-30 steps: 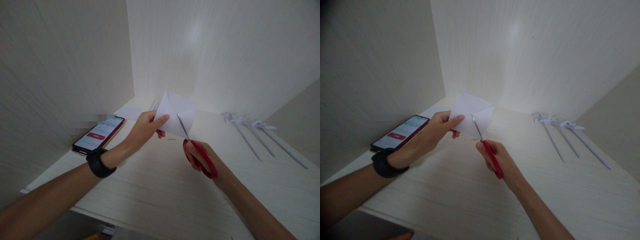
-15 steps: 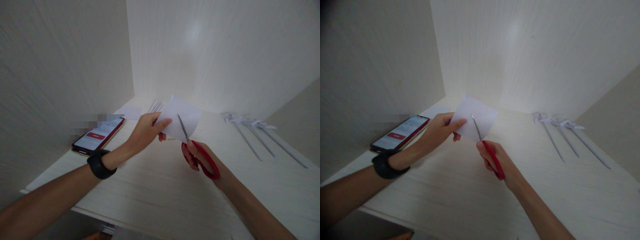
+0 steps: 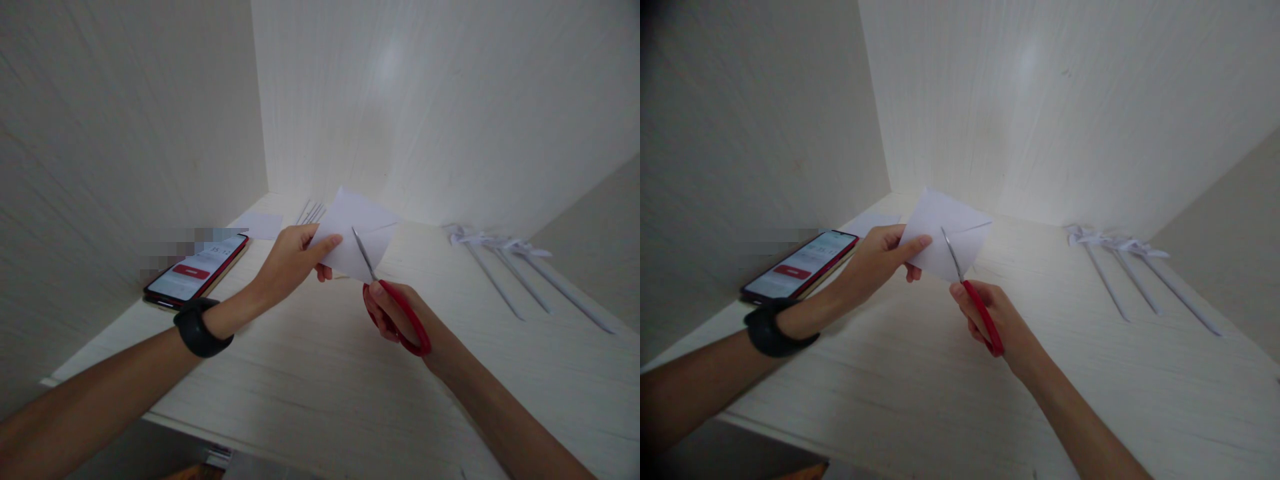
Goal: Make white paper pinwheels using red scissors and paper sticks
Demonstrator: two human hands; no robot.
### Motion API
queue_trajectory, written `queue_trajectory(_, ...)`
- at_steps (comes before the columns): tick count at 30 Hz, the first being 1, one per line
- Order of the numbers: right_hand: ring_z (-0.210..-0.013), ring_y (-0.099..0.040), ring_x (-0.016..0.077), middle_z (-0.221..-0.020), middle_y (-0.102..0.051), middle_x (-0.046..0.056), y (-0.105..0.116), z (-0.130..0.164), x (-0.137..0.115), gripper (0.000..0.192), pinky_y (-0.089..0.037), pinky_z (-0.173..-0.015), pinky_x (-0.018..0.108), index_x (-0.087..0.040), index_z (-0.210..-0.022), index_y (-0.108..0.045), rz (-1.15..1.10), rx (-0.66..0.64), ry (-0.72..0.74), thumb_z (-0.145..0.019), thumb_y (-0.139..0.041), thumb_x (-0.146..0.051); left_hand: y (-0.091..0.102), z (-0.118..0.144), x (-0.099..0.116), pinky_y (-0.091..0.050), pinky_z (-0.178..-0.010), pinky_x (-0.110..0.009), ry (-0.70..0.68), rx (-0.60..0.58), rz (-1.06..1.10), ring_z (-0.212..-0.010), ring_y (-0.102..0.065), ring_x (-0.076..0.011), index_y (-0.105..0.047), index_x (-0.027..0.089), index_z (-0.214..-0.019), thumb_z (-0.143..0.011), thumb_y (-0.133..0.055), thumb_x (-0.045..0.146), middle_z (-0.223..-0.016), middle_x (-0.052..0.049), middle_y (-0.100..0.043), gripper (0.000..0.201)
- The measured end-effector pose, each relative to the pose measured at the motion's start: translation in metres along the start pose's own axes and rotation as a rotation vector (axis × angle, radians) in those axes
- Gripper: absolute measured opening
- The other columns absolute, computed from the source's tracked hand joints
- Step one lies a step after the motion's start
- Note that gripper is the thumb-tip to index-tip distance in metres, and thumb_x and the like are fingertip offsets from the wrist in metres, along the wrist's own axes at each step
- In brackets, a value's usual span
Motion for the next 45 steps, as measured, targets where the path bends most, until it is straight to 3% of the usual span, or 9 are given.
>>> queue_trajectory(16, -0.036, -0.035, 0.0075, -0.044, -0.04, -0.005, 0.003, -0.002, 0.005, 0.053, -0.025, -0.038, 0.022, -0.022, -0.059, -0.039, 0.044, 0.01, 0.003, -0.079, -0.05, -0.07, -0.001, 0.001, 0.0, -0.044, -0.047, -0.02, 0.045, -0.023, 0.053, -0.045, -0.056, -0.0106, -0.058, 0.015, -0.061, -0.084, -0.06, 0.033, -0.05, 0.0, -0.061, 0.03)
queue_trajectory(25, -0.04, -0.034, 0.009, -0.046, -0.037, -0.005, 0.006, 0.003, -0.004, 0.059, -0.023, -0.04, 0.024, -0.023, -0.06, -0.037, 0.068, 0.026, -0.025, -0.073, -0.046, -0.08, -0.001, 0.001, 0.001, -0.042, -0.051, -0.019, 0.093, -0.022, 0.202, -0.055, -0.052, -0.0091, -0.061, 0.013, -0.062, -0.076, -0.068, 0.035, -0.06, 0.0, -0.06, 0.027)
queue_trajectory(32, -0.052, -0.037, 0.0105, -0.057, -0.042, -0.003, 0.007, 0.008, -0.008, 0.056, -0.031, -0.052, 0.027, -0.021, -0.063, -0.04, 0.077, -0.024, 0.067, -0.082, -0.042, -0.074, 0.014, -0.004, -0.011, -0.043, -0.053, -0.02, 0.053, 0.2, 0.359, -0.06, -0.053, -0.0097, -0.062, 0.014, -0.066, -0.074, -0.07, 0.036, -0.066, 0.0, -0.062, 0.025)
queue_trajectory(35, -0.053, -0.039, 0.0105, -0.057, -0.042, -0.003, 0.012, 0.005, -0.004, 0.053, -0.032, -0.054, 0.027, -0.021, -0.063, -0.042, -0.006, 0.054, 0.052, -0.082, -0.047, -0.07, 0.016, -0.005, -0.017, -0.05, -0.062, -0.022, 0.088, 0.231, 0.474, -0.069, -0.061, -0.0125, -0.064, 0.015, -0.074, -0.072, -0.072, 0.038, -0.074, -0.002, -0.068, 0.024)
queue_trajectory(38, -0.052, -0.041, 0.0106, -0.057, -0.044, -0.003, 0.024, -0.001, 0.004, 0.047, -0.033, -0.053, 0.027, -0.021, -0.065, -0.043, -0.17, 0.227, 0.076, -0.081, -0.056, -0.063, 0.007, -0.003, -0.019, -0.053, -0.072, -0.028, 0.147, 0.149, 0.568, -0.077, -0.066, -0.0167, -0.066, 0.014, -0.079, -0.072, -0.073, 0.037, -0.08, -0.005, -0.071, 0.025)
queue_trajectory(41, -0.053, -0.044, 0.0111, -0.059, -0.047, -0.003, 0.034, -0.005, 0.007, 0.039, -0.036, -0.052, 0.027, -0.021, -0.067, -0.046, -0.323, 0.375, 0.202, -0.077, -0.068, -0.051, -0.004, 0.001, -0.021, -0.053, -0.079, -0.031, 0.181, 0.073, 0.631, -0.084, -0.067, -0.0189, -0.069, 0.012, -0.084, -0.073, -0.072, 0.034, -0.086, -0.007, -0.073, 0.025)
queue_trajectory(45, -0.056, -0.048, 0.0105, -0.064, -0.051, -0.004, 0.036, -0.006, 0.003, 0.033, -0.039, -0.055, 0.027, -0.021, -0.074, -0.051, -0.409, 0.413, 0.315, -0.069, -0.077, -0.039, -0.021, 0.007, -0.03, -0.052, -0.083, -0.034, 0.19, -0.019, 0.607, -0.086, -0.067, -0.0205, -0.073, 0.014, -0.09, -0.074, -0.073, 0.037, -0.092, -0.008, -0.075, 0.028)
Point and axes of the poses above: each hand's wrist, its own z-axis away from the middle knuckle, its own y-axis out of the back of the hand, x = y × z, the point moved 6 cm from there along -z, towards the middle knuckle
